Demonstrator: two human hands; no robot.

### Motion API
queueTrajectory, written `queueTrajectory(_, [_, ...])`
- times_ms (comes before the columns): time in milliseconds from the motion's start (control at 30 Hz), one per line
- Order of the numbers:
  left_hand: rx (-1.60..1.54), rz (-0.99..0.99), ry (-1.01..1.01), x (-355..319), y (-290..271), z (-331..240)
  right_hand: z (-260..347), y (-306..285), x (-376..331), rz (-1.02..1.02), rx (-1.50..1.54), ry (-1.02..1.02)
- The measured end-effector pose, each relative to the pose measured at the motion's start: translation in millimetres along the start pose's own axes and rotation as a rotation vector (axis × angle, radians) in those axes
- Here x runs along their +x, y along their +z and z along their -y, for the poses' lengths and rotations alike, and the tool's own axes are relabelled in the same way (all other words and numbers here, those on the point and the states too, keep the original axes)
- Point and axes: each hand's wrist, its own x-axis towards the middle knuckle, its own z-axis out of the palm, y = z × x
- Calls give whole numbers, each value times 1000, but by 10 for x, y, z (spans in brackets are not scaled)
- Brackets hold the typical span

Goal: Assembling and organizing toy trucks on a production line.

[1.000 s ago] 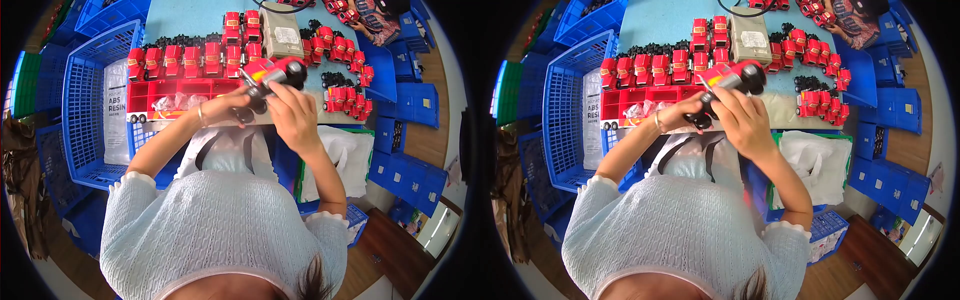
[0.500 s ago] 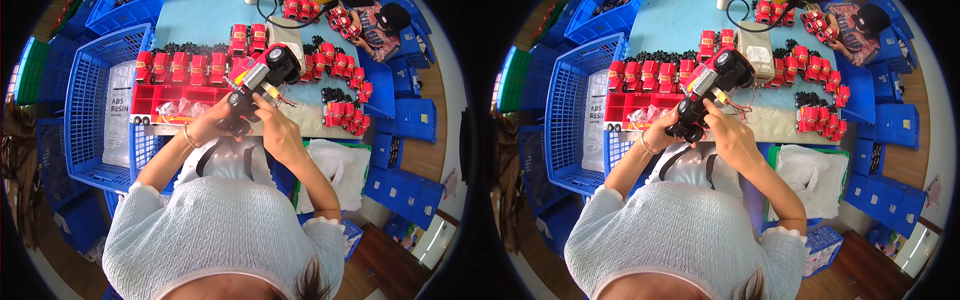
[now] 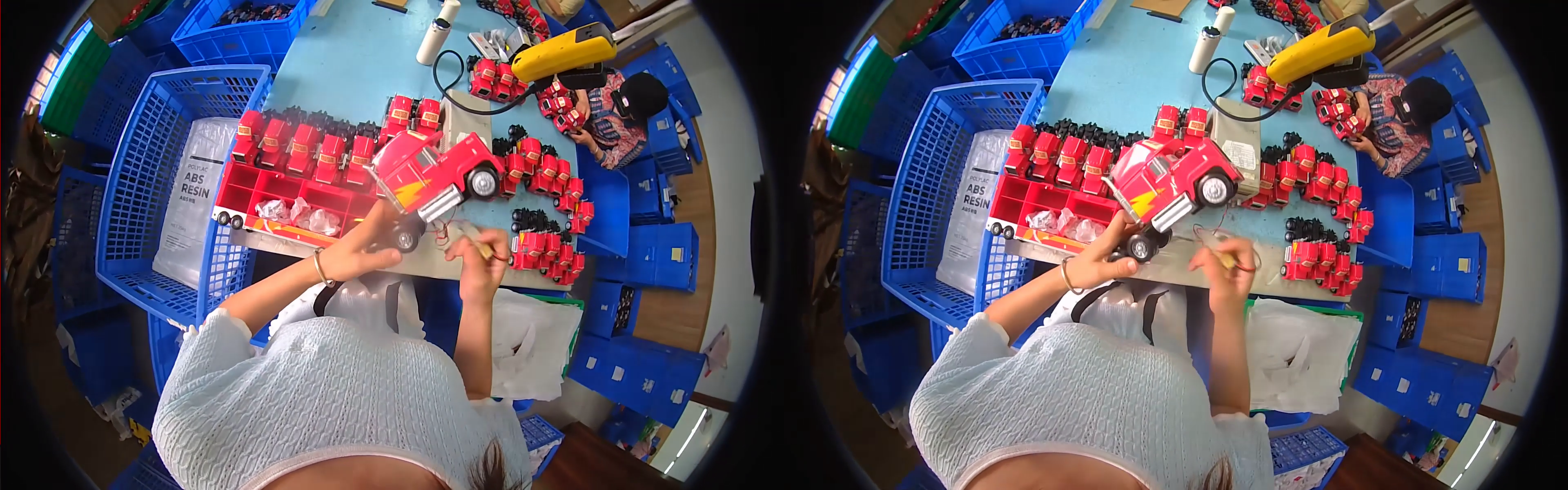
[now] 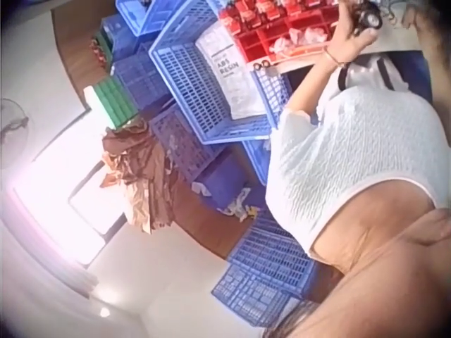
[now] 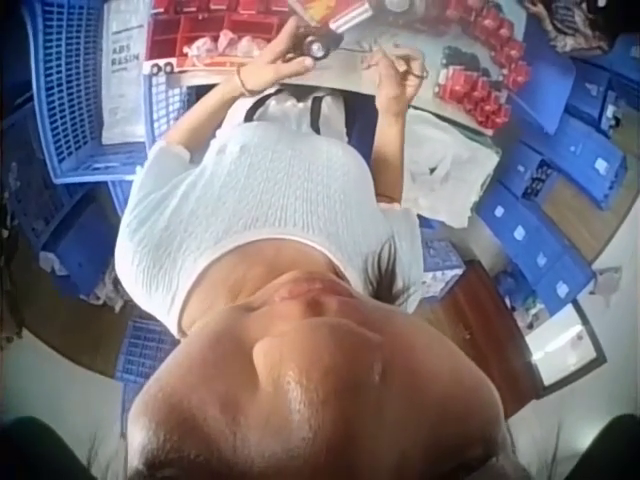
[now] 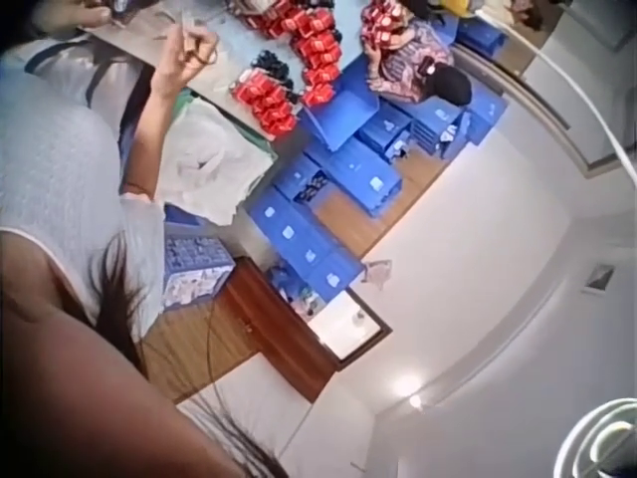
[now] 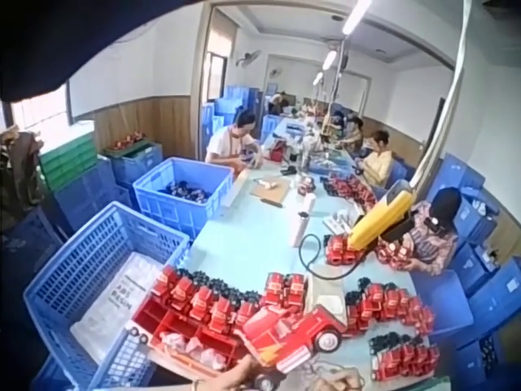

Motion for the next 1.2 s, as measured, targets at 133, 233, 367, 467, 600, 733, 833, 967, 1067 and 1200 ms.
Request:
queueTrajectory(133, [321, 50, 148, 110, -31, 144, 22, 321, -8, -586, 341, 187])
queueTrajectory(233, [709, 186, 254, 278, -100, 257, -109, 382, -13, -528, 342, 199])
queueTrajectory(367, [941, 65, 368, 393, -238, 156, -28, 178, 113, -349, -375, 100])
queueTrajectory(467, [-907, 114, -593, 593, -338, -147, -118, -194, 319, -41, -836, -202])
queueTrajectory(600, [-124, -252, -388, 1065, -605, -231, -188, -924, 424, -44, -1145, -249])
queueTrajectory(733, [494, -575, 43, 1778, -1331, -65, -471, -2486, -120, -827, -1041, 133])
queueTrajectory(833, [1240, -850, -128, 2502, -1930, 187, -620, -3370, -763, -985, -1391, 359])
queueTrajectory(967, [1402, -570, -631, 2936, -2484, 741, -608, -3433, -1005, -852, -1548, 640])
queueTrajectory(1067, [1408, -352, -769, 3227, -2480, 1033, -463, -3448, -965, -899, -1530, 644])
queueTrajectory(1200, [1309, -356, -758, 3352, -2438, 1035, -305, -3248, -842, -977, -1462, 406])
